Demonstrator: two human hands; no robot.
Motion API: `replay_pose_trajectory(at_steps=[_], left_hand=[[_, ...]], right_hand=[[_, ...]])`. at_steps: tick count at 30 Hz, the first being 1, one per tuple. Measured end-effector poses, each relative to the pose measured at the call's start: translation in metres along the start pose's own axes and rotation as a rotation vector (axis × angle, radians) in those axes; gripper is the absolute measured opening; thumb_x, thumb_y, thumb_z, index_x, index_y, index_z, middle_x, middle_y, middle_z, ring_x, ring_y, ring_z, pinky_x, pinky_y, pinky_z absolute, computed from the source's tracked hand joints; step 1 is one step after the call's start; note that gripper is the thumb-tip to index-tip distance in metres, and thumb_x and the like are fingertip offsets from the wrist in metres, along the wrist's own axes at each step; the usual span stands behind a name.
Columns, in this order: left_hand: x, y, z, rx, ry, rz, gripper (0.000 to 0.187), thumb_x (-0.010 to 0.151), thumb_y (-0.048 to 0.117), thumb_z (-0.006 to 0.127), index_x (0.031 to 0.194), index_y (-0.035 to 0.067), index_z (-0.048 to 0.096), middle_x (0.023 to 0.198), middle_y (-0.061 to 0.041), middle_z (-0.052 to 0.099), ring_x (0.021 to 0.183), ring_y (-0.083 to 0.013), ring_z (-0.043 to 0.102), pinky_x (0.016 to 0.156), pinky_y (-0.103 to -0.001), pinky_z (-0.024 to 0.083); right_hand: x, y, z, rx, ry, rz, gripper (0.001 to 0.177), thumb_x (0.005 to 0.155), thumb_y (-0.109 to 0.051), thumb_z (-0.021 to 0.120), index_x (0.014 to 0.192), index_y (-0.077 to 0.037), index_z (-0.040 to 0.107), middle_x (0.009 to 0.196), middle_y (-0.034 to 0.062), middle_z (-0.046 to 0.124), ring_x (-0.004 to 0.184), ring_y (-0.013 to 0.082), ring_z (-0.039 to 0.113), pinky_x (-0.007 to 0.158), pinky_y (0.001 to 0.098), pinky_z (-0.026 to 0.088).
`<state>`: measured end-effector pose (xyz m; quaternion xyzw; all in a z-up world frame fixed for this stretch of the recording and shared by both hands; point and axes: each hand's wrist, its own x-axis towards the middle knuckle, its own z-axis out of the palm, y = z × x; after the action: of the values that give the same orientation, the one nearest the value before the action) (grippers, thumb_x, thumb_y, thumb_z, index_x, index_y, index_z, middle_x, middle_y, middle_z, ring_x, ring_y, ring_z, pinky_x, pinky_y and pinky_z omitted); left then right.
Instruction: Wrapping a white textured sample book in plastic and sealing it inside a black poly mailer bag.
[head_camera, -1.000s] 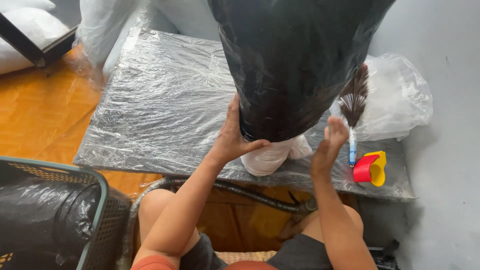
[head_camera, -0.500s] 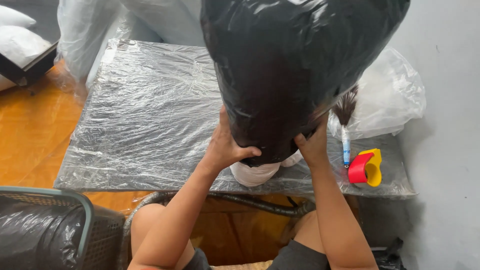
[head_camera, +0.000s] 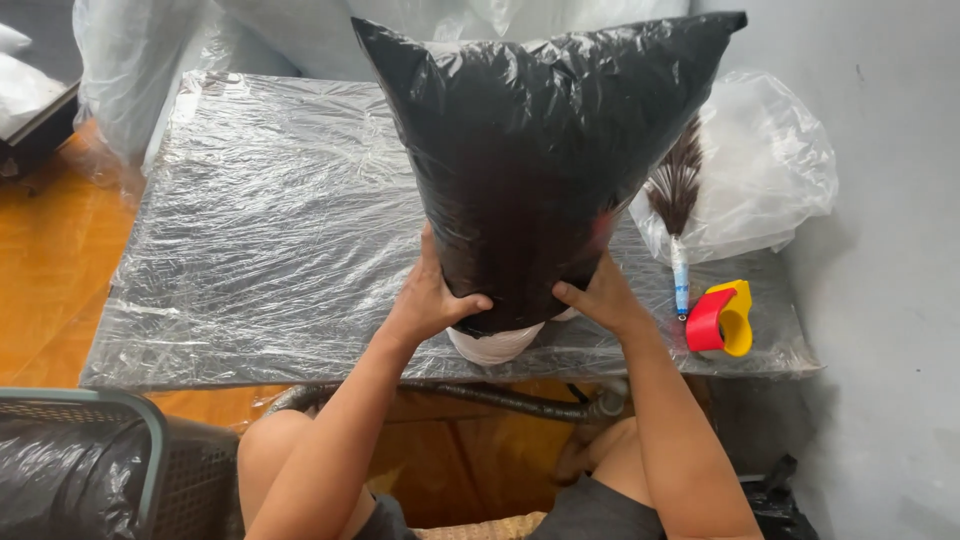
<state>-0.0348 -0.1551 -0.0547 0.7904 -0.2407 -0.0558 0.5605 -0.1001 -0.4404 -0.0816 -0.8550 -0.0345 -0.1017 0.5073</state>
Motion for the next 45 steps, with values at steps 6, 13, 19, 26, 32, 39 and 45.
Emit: replay_pose_trajectory(at_steps=[6,13,19,26,32,39,45], left_hand=[[-0.005,-0.004,0.002,-0.007,-0.061,-0.031,0.141,0.057,0.073,0.083,0.162,0.023,0.003,0.147,-0.030,0.050,0.128,-0.0562,0.051,0.109,-0.066,0.042],[-0.012,-0.024,0.010,-0.048,-0.094,-0.061,0.140,0.058,0.070,0.085,0.162,0.024,0.003,0.148,-0.032,0.047,0.129,-0.0586,0.049,0.108,-0.069,0.041],[-0.016,-0.043,0.016,-0.038,-0.094,-0.082,0.140,0.054,0.071,0.086,0.162,0.028,0.007,0.147,-0.030,0.048,0.128,-0.0573,0.050,0.109,-0.066,0.042],[-0.006,-0.041,0.021,-0.071,-0.027,-0.149,0.125,0.066,0.075,0.075,0.161,0.025,0.010,0.146,-0.031,0.048,0.129,-0.0555,0.051,0.109,-0.064,0.043],[0.024,-0.037,0.016,-0.142,0.070,-0.436,0.107,0.081,0.087,0.050,0.160,0.021,0.019,0.145,-0.031,0.050,0.131,-0.0495,0.052,0.109,-0.060,0.044],[0.027,-0.024,-0.006,-0.296,0.040,-0.730,0.125,0.076,0.097,0.033,0.160,0.005,0.023,0.153,-0.035,0.039,0.139,-0.0511,0.043,0.112,-0.062,0.041],[-0.012,-0.051,0.005,-0.191,0.094,-0.604,0.111,0.090,0.088,0.028,0.161,0.004,0.011,0.164,-0.032,0.018,0.146,-0.0520,0.029,0.118,-0.063,0.028]], right_hand=[[-0.015,-0.050,-0.004,-0.112,-0.187,0.118,0.107,0.073,-0.055,0.086,0.150,0.005,0.042,0.144,0.0355,0.052,0.135,0.0514,0.048,0.113,0.0624,0.036],[-0.019,-0.056,-0.010,-0.139,-0.233,0.196,0.105,0.069,-0.049,0.091,0.146,0.007,0.046,0.139,0.0352,0.056,0.132,0.0521,0.051,0.112,0.0621,0.038],[-0.021,-0.036,-0.009,-0.071,-0.249,0.245,0.107,0.066,-0.043,0.096,0.147,0.004,0.044,0.143,0.0323,0.055,0.136,0.0505,0.048,0.114,0.0583,0.040],[-0.001,-0.062,0.004,-0.006,-0.167,0.325,0.111,0.068,-0.047,0.093,0.152,-0.001,0.036,0.145,0.0323,0.049,0.127,0.0477,0.056,0.097,0.0527,0.055],[0.021,-0.038,0.008,-0.167,-0.043,0.390,0.094,0.079,-0.069,0.073,0.149,-0.011,0.047,0.136,0.0280,0.060,0.129,0.0462,0.056,0.107,0.0575,0.048],[0.021,-0.043,-0.001,0.464,0.093,0.382,0.038,0.106,-0.030,0.056,0.133,-0.006,0.069,0.120,0.0109,0.073,0.110,0.0167,0.067,0.096,0.0338,0.055],[0.019,0.004,0.022,0.611,0.304,0.332,0.045,0.105,-0.042,0.057,0.108,-0.001,0.076,0.094,0.0137,0.076,0.082,0.0174,0.076,0.072,0.0286,0.062]])
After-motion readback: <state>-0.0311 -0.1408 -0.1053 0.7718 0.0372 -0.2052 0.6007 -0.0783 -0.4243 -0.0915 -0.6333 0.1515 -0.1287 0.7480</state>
